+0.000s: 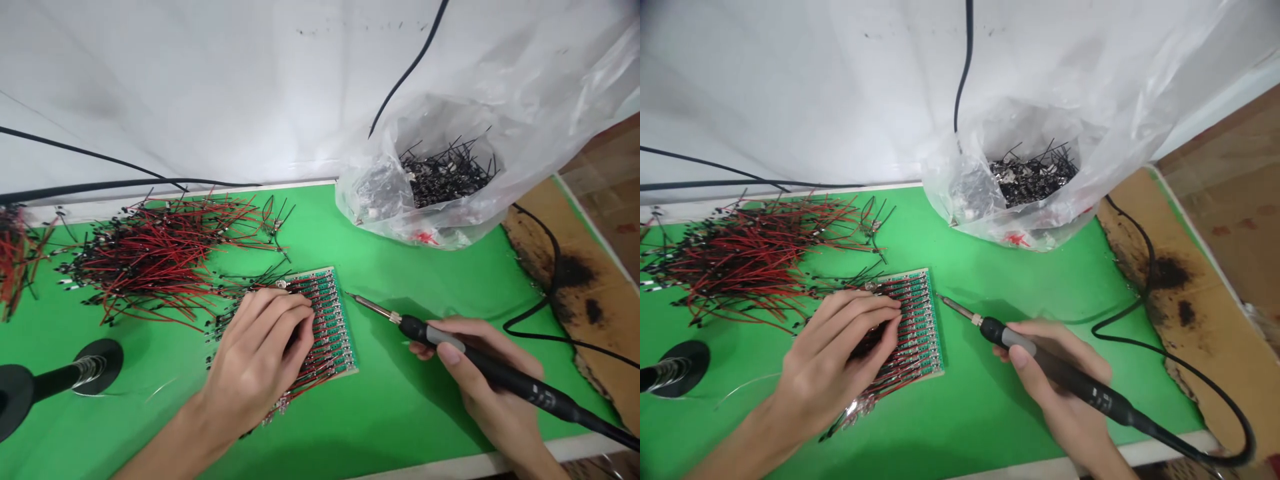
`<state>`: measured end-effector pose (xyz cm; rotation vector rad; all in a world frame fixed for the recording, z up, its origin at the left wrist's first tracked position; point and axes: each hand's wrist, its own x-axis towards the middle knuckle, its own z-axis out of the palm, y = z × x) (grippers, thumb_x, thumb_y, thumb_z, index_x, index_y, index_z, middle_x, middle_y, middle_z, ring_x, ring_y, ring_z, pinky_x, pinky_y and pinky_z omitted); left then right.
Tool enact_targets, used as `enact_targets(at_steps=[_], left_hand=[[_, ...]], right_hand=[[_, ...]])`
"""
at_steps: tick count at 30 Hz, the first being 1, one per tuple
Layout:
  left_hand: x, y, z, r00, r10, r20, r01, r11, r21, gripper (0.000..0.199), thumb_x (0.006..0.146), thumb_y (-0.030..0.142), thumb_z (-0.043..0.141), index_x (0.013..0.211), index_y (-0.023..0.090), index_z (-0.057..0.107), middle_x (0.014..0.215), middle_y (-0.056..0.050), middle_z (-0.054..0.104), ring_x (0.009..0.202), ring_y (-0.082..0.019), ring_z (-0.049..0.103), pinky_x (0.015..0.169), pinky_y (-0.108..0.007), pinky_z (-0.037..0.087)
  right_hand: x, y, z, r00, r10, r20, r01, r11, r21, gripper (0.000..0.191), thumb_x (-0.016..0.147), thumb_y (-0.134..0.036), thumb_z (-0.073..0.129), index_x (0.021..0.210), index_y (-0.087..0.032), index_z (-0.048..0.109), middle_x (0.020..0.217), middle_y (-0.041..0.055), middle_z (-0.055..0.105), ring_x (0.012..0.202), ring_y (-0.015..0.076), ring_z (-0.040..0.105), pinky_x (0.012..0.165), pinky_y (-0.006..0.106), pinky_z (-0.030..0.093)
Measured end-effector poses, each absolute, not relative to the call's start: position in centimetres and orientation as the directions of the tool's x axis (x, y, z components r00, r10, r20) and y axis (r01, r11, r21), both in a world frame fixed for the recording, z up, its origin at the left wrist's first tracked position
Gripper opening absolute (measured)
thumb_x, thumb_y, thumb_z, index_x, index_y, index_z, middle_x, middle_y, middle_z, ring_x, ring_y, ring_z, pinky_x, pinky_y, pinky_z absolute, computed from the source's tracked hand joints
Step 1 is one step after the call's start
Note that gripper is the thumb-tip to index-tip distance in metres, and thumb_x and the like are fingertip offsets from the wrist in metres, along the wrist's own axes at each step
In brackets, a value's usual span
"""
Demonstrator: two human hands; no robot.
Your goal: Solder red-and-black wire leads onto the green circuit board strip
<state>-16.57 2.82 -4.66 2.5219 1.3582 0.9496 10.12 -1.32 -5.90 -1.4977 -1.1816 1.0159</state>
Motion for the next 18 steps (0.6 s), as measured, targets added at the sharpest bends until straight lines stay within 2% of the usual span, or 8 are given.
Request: enact_targets(at_steps=[6,8,11,14,18], left_hand=[[-16.6,2.8,-4.7,0.404,0.796,0.45,0.707,-0.585,0.399,0.022,0.086,0.002,0.071,0.104,0.014,0.064,0.105,-0.004,0.071,0.099,-0.017,0.061,0.092,-0.038,0.052],[-16.6,2.9,-4.6,0.409,0.798,0.442,0.707,-0.584,0.399,0.021,0.087,0.002,0.07,0.103,0.014,0.064,0.104,-0.004,0.071,0.098,-0.017,0.061,0.092,-0.038,0.053],[-16.7,2.8,-3.9,0.42,0.792,0.444,0.717,-0.589,0.372,0.023,0.087,0.003,0.07,0.106,0.014,0.065,0.107,-0.004,0.072,0.101,-0.017,0.063,0.095,-0.039,0.053],[-16.8,1.7,-2.5,0.416,0.775,0.477,0.726,-0.598,0.34,0.03,0.086,0.003,0.071,0.114,0.012,0.066,0.115,-0.008,0.071,0.11,-0.02,0.063,0.098,-0.039,0.052],[-17.0,-1.1,-1.3,0.436,0.788,0.434,0.724,-0.594,0.351,0.022,0.089,0.007,0.069,0.11,0.012,0.068,0.106,-0.007,0.072,0.104,-0.02,0.062,0.093,-0.037,0.049]], right_hand=[[11.1,-1.0,-6.8,0.13,0.985,-0.112,-0.031,-0.108,-0.994,0.014,0.093,-0.032,0.073,0.105,-0.026,0.075,0.083,0.0021,0.077,0.072,0.0157,0.073,0.068,0.023,0.06],[11.8,-0.8,-7.5,0.031,0.999,-0.044,-0.054,-0.042,-0.998,0.016,0.095,-0.028,0.07,0.109,-0.025,0.076,0.085,0.0041,0.077,0.072,0.0172,0.073,0.066,0.024,0.061],[12.5,-0.5,-8.2,-0.025,0.999,-0.024,-0.089,-0.027,-0.996,0.017,0.098,-0.026,0.066,0.112,-0.026,0.075,0.086,0.0046,0.078,0.073,0.0177,0.074,0.066,0.026,0.061],[12.6,-0.4,-8.2,-0.02,0.999,-0.046,-0.104,-0.048,-0.993,0.016,0.098,-0.026,0.065,0.11,-0.026,0.076,0.086,0.005,0.077,0.072,0.0185,0.074,0.065,0.027,0.061],[12.4,-0.3,-7.6,-0.052,0.992,-0.116,-0.068,-0.119,-0.991,0.017,0.096,-0.029,0.068,0.111,-0.026,0.075,0.086,0.0052,0.077,0.074,0.0207,0.074,0.067,0.031,0.061]])
